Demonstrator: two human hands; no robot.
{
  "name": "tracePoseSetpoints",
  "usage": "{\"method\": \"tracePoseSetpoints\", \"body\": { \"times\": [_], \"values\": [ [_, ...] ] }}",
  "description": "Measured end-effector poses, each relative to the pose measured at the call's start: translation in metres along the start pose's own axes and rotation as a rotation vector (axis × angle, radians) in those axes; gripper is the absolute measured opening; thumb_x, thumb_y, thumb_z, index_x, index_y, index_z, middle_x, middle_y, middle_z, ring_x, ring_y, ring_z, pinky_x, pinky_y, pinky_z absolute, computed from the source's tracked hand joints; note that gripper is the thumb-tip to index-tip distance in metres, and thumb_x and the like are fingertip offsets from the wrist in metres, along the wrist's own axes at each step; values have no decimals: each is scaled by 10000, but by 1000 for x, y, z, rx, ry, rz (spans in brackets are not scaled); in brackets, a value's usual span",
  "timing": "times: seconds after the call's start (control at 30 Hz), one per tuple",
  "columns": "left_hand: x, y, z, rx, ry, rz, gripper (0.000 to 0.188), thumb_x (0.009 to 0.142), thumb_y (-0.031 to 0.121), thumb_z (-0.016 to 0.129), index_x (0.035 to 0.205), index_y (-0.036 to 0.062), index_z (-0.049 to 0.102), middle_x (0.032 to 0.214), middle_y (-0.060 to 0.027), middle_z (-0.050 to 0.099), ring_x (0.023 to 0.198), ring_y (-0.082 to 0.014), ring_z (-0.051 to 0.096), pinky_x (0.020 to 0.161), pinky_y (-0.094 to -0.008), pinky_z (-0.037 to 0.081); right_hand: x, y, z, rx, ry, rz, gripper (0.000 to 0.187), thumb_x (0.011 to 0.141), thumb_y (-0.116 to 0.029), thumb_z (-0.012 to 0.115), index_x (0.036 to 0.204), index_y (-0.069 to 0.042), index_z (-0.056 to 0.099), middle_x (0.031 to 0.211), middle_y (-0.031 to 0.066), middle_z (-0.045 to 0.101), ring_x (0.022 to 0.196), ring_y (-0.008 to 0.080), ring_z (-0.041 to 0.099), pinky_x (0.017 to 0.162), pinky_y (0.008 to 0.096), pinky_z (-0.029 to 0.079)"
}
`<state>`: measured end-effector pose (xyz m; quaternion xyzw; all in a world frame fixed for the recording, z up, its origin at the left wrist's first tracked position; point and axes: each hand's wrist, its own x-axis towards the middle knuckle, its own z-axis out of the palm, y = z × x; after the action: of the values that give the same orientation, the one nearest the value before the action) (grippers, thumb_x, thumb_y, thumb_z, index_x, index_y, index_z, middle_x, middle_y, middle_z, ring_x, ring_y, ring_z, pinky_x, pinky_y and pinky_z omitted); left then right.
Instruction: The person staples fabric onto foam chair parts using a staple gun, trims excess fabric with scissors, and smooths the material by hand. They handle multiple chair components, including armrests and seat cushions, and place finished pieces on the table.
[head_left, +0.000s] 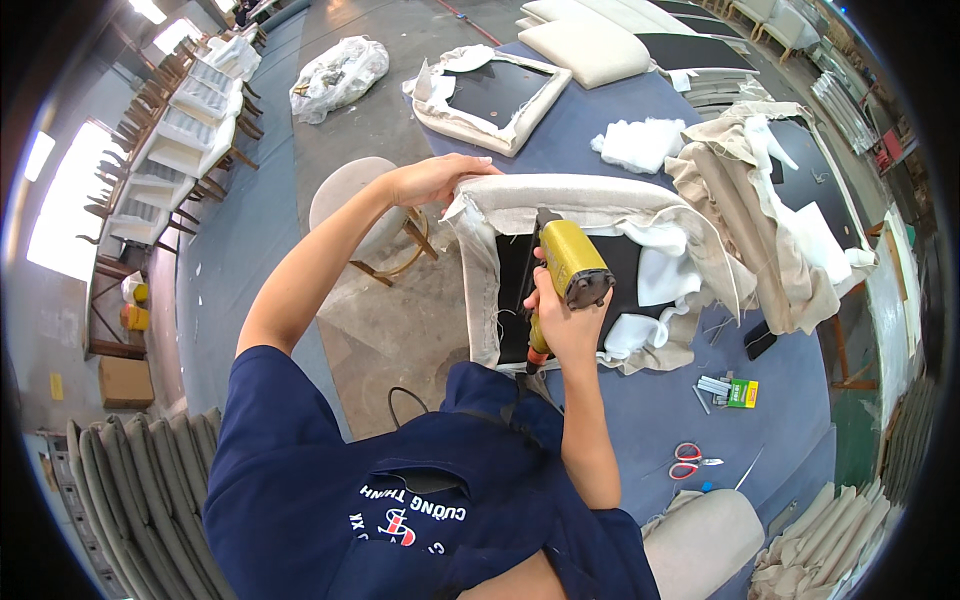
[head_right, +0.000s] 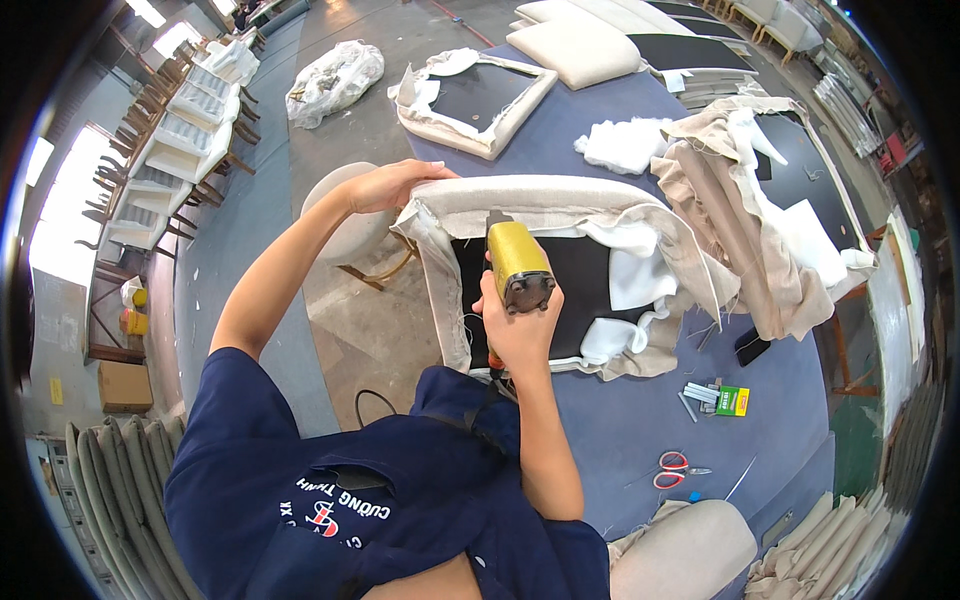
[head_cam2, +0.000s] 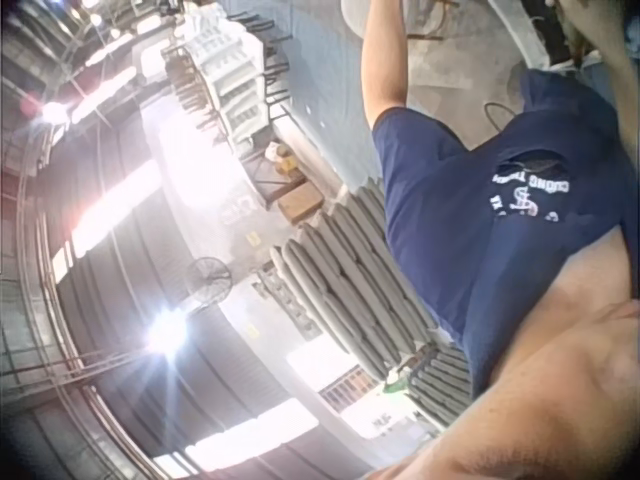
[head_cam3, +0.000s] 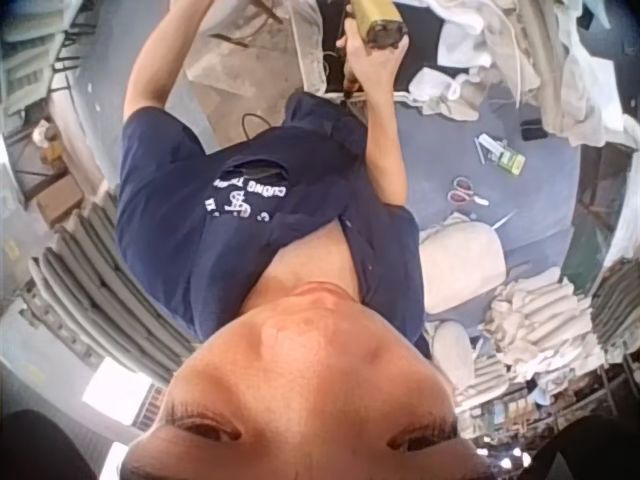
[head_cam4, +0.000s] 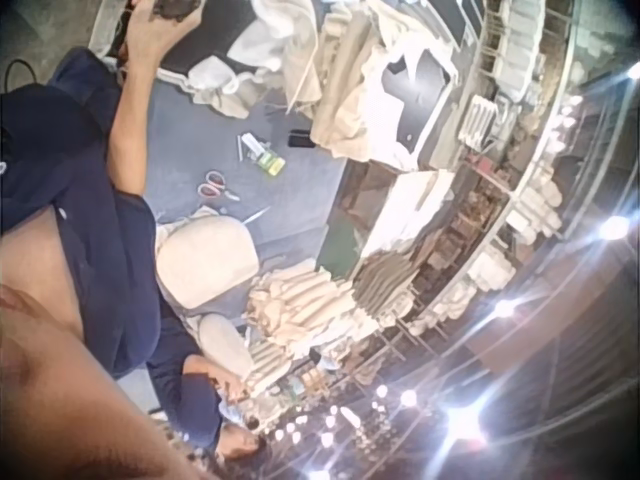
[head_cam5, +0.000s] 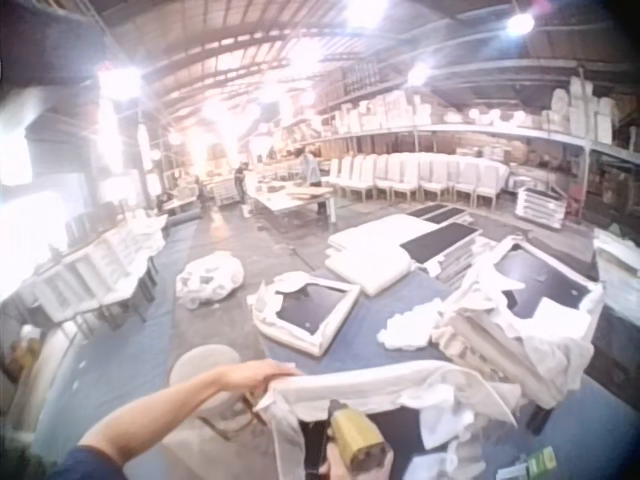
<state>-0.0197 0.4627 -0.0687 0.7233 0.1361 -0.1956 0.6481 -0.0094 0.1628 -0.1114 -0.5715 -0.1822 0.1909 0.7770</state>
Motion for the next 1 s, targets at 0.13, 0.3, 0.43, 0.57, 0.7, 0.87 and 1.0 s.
{"method": "tracePoseSetpoints", "body": {
  "times": [0.13, 0.3, 0.43, 0.57, 0.7, 0.87, 1.0],
  "values": [
    [-3, 13, 11, 377, 143, -7, 598, 1134, 503, 446, 1505, 65, 612, 1484, -134, 627, 1348, -242, 602, 1137, -349, 465, 1, 5, -1, -8, 50, 2, 280, 957, 56, 643, 1230, 118, 645, 1121, 149, 755, 584, 118, 658, 525, 265, 562],
    [-7, 6, 20, 579, 169, 268, 579, 1120, 455, 522, 1557, 77, 555, 1495, -171, 624, 1358, -293, 596, 1156, -384, 448, -4, 13, 9, -7, -52, 10, 498, 909, 72, 681, 1395, 64, 573, 1087, 129, 726, 673, 136, 712, 582, 274, 613],
    [-14, 7, 28, 768, 149, 469, 626, 1077, 363, 623, 1627, 110, 460, 1516, -186, 608, 1372, -314, 589, 1176, -414, 438, -6, 22, 20, -104, -98, -7, 605, 817, 18, 755, 1396, 69, 589, 1049, 196, 739, 766, 216, 773, 698, 336, 614],
    [-18, 10, 31, 750, 116, 487, 619, 1079, 361, 613, 1623, 104, 466, 1543, -177, 583, 1400, -310, 562, 1183, -419, 429, -5, 32, 29, -251, -118, -148, 682, 776, -14, 791, 1417, 64, 575, 1155, 249, 734, 985, 360, 765, 901, 398, 587],
    [-19, 7, 29, 628, 118, 454, 562, 1098, 323, 543, 1609, 96, 490, 1562, -177, 561, 1437, -305, 520, 1213, -419, 388, -5, 34, 34, -315, -132, -241, 722, 758, -22, 796, 1434, 63, 558, 1204, 263, 726, 1068, 408, 754, 959, 418, 576],
    [-17, 11, 33, 593, 102, 422, 522, 1101, 255, 471, 1595, 90, 513, 1576, -174, 550, 1460, -303, 494, 1239, -416, 351, -6, 29, 34, -324, -105, -240, 721, 754, -11, 790, 1433, 62, 559, 1222, 263, 721, 1083, 411, 750, 971, 418, 573],
    [-15, 12, 35, 592, 106, 447, 525, 1092, 239, 479, 1594, 88, 513, 1593, -168, 537, 1465, -301, 491, 1236, -417, 355, -7, 25, 36, -331, -83, -233, 712, 756, -1, 791, 1427, 61, 563, 1219, 263, 723, 1078, 403, 753, 972, 415, 572]
  ]
}}
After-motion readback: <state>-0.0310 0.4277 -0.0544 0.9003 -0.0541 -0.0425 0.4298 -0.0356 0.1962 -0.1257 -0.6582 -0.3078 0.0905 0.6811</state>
